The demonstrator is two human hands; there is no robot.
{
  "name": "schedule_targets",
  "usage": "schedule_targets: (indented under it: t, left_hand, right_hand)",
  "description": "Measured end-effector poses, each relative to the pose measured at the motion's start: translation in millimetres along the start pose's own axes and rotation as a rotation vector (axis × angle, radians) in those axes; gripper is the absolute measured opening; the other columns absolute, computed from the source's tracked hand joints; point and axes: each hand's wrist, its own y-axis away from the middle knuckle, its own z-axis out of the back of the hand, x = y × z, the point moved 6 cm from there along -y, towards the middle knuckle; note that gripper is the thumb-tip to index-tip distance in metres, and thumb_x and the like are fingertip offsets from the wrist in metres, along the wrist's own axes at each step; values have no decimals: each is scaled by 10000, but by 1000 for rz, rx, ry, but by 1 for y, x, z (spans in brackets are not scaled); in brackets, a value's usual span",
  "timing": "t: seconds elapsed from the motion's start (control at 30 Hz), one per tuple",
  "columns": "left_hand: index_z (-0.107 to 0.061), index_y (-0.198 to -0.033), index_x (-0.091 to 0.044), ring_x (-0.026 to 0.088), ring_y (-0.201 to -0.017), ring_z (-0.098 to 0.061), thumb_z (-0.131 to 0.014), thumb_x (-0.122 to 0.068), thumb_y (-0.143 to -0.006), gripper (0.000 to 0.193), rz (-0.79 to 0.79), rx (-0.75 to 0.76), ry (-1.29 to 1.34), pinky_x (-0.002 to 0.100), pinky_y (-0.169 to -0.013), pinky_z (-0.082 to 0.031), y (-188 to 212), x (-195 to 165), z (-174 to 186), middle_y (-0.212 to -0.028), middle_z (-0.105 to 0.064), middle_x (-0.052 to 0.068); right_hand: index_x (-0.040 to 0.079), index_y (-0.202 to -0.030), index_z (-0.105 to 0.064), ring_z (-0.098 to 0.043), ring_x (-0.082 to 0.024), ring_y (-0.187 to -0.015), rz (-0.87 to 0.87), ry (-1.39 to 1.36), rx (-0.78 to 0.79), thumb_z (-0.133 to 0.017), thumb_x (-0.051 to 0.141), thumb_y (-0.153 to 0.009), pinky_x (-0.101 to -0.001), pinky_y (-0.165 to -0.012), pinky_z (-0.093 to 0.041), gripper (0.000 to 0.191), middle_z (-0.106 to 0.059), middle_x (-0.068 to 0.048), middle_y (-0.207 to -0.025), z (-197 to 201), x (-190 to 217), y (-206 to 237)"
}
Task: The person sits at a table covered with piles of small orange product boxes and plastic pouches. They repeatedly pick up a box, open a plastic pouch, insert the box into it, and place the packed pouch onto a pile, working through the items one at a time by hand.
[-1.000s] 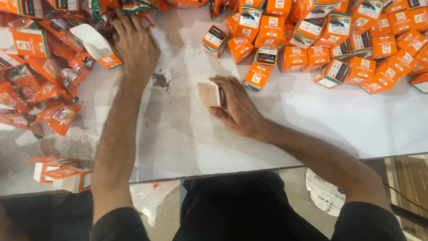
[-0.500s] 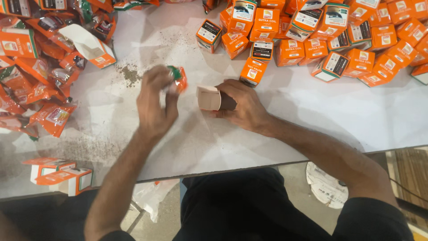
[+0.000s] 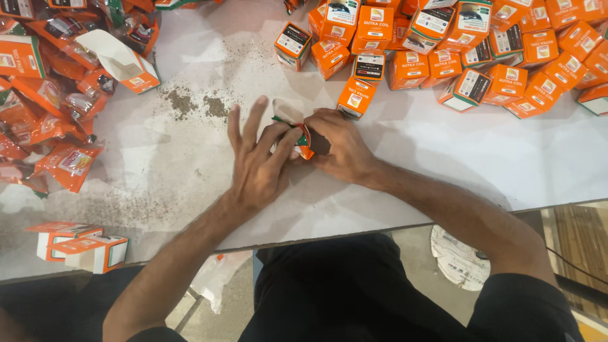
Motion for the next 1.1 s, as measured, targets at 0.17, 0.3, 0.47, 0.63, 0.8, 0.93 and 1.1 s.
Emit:
schedule_targets:
  t: [0.17, 0.3, 0.47, 0.63, 0.8, 0.93, 1.1]
  left_hand:
    - [-723, -1172, -83, 366, -1250, -487, -743, -68, -949, 225, 360, 34, 179, 568, -1085, -385, 0, 10, -9, -1241, -497, 173]
    - [-721, -1154, -44, 203, -940, -611, -717, -132, -917, 253, 642, 173, 488, 378, -818, -489, 2, 37, -29, -1036, -672, 129]
    - [-733, -1097, 0, 94, -749, -675, -670, -141, -916, 238, 751, 176, 682, 293, -696, -558, -4, 56, -42, -858, -765, 78]
    - [-705, -1115, 12, 132, -721, -637, -671, -132, -906, 256, 675, 203, 618, 307, -673, -530, -2, 50, -34, -863, -716, 65]
    - [-683, -1183, -8, 115, -759, -625, -548, -135, -862, 371, 813, 299, 1428, 293, -718, -565, 12, 58, -31, -886, -688, 25]
    - [-687, -1146, 31, 129, -772, -647, -619, -103, -1016, 199, 923, 338, 1286, 326, -661, -574, 15, 69, -41, -876, -683, 56]
    - [-686, -1231, -7, 227, -933, -645, -696, -48, -962, 272, 495, 211, 678, 340, -816, -561, -1, 47, -24, -1050, -700, 103]
  right_hand:
    - [-5, -1198, -630, -618, -420, -1135, 13, -9, -29, -913, 163, -736, -493, -994, -501, 567, -665, -187, -1139, 3, 8, -1]
    - [25, -1230, -613, -650, -380, -1082, 23, 9, -45, -916, 183, -789, -465, -922, -524, 559, -675, -180, -1154, 3, 13, 1]
    - [-6, -1442, -407, -657, -377, -1149, -73, -116, -55, -900, 206, -842, -454, -966, -536, 805, -662, -174, -1240, -2, 8, 8]
    - [30, -1383, -530, -658, -392, -1173, 99, 46, -75, -860, 112, -849, -458, -992, -550, 633, -657, -190, -1301, -1, 19, 13]
    - [-13, -1320, -618, -648, -411, -1185, 181, 185, -3, -813, 46, -805, -476, -963, -539, 554, -627, -202, -1301, -5, 26, 12]
    - [46, -1280, -617, -649, -393, -1186, 167, 173, -23, -817, 59, -852, -471, -980, -547, 473, -614, -194, -1342, -5, 26, 10]
    - [86, -1153, -599, -660, -384, -1141, 162, 159, -44, -845, 89, -838, -466, -940, -558, 400, -617, -201, -1343, -6, 26, 12]
